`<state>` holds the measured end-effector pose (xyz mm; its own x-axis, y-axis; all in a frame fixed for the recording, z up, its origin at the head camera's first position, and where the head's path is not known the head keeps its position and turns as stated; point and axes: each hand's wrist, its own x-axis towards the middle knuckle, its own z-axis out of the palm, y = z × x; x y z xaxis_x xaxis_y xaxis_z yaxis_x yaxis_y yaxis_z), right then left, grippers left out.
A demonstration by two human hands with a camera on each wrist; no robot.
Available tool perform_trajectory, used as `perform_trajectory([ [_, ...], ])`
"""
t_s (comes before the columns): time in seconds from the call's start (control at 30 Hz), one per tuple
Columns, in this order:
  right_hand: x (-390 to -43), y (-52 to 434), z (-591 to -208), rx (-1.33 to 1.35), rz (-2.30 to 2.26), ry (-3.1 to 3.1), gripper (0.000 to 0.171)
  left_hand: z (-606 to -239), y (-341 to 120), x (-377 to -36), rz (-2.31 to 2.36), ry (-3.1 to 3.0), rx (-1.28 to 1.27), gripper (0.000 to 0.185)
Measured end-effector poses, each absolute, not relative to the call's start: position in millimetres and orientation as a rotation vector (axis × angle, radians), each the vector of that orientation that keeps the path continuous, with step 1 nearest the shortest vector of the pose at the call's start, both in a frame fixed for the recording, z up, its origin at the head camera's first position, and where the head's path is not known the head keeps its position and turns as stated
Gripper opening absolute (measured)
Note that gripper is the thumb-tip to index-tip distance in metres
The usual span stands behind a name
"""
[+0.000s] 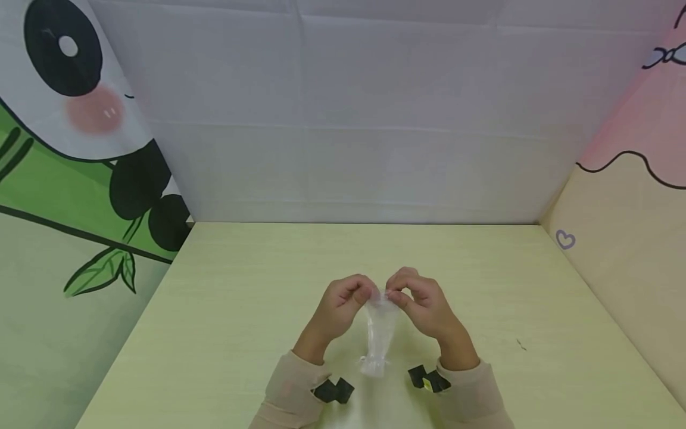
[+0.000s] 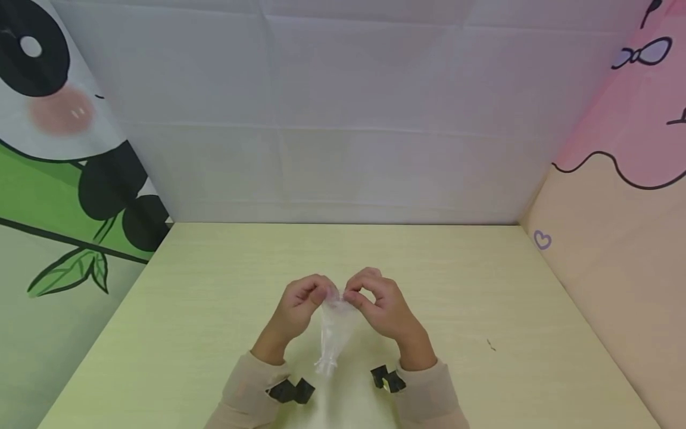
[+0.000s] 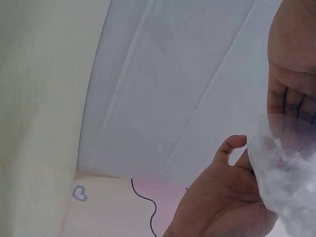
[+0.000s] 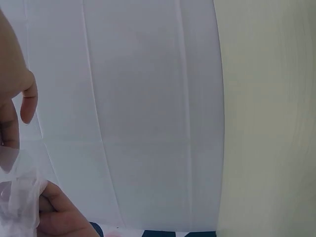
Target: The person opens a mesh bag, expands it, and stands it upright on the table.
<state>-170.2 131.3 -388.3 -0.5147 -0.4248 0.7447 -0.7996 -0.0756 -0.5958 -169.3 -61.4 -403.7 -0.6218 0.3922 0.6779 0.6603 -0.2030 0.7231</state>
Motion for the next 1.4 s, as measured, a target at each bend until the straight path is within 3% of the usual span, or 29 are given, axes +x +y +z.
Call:
perform_trajectory([
  [0.57, -171, 126, -394, 1.322, 1.801, -1.762, 0.029, -408, -54, -169, -2.084, -1.734, -1.207, 0.045],
  [0.87, -170, 127, -394, 1.182, 1.805, -1.855, 0.033, -403, -57, -167, -2.191, -1.86, -1.158, 0.058],
  [1.03, -169, 130, -393, 1.176, 1.82, -1.958, 0.038, -402, -59, -168, -2.228, -1.839, -1.095, 0.052],
  [1.4, -172, 134, -393, 1.336, 1.858, -1.813, 0.02, -406, -69, -174, -2.221, -1.826, -1.073, 0.052],
])
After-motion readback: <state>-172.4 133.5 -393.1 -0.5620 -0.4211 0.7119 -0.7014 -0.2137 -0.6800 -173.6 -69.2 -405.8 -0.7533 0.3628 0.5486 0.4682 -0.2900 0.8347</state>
